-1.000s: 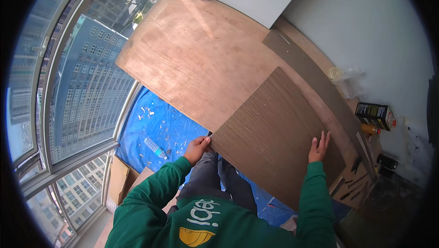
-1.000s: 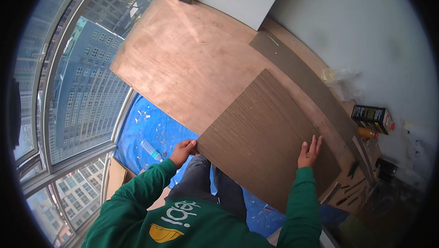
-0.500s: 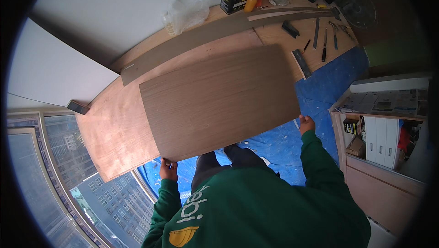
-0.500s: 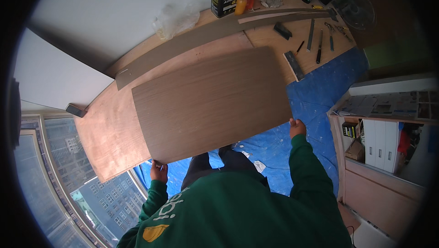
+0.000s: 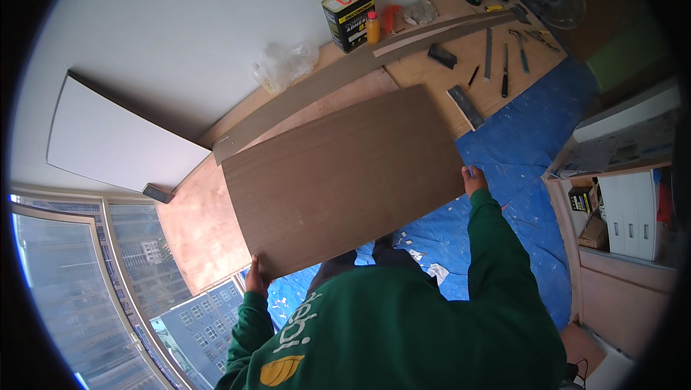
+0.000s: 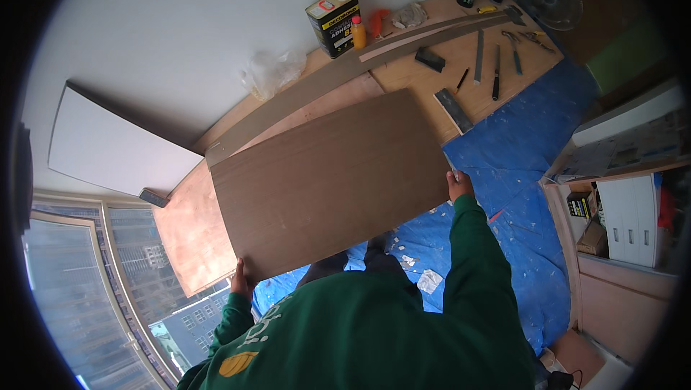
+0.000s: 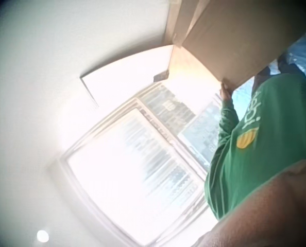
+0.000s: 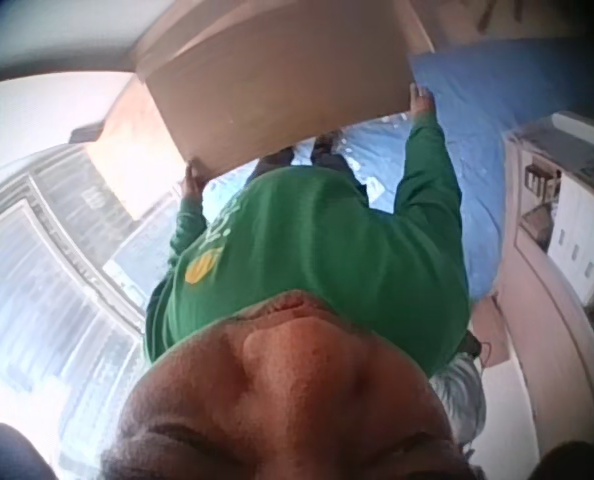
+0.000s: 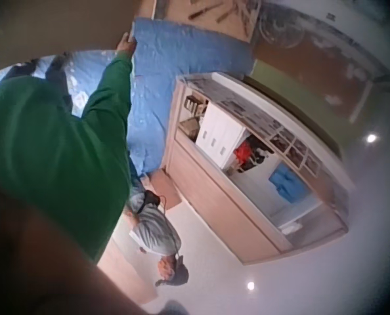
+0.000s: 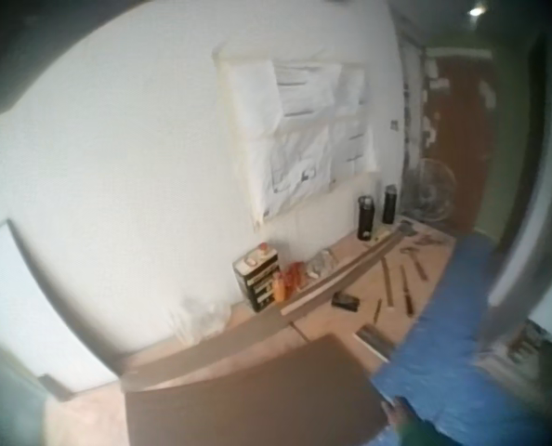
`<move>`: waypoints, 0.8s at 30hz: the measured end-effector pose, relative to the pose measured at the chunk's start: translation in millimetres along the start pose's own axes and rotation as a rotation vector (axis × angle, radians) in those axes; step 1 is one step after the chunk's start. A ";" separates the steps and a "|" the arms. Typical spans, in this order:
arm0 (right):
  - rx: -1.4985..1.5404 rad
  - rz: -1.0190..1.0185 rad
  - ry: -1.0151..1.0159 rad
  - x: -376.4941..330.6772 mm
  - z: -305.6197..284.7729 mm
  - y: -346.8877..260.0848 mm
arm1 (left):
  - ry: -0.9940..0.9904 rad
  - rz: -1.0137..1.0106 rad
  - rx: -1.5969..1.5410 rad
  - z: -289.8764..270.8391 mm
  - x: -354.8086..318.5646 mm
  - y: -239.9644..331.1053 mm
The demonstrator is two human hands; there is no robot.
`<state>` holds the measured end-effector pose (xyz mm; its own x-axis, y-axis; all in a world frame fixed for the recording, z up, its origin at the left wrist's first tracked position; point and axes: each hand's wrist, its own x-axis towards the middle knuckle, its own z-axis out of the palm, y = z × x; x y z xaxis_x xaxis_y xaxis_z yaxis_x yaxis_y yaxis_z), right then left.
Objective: The person handles large white cabinet panels and wooden trim pieces, aligning and fitting trim onto panel edges. They move panels between a workbench and wall, and coordinate with coworkers during the assembly process.
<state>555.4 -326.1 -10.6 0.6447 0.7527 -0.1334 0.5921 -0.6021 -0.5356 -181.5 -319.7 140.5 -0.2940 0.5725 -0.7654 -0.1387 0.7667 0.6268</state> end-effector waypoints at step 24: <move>0.236 0.349 -0.030 53.0 -21.3 -86.0 | 0.252 0.190 0.031 30.3 36.7 107.6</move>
<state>549.0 -240.1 46.2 0.7706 0.5240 -0.3627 0.2118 -0.7474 -0.6297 -178.6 -207.4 175.4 -0.5379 0.6190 -0.5722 -0.0312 0.6637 0.7473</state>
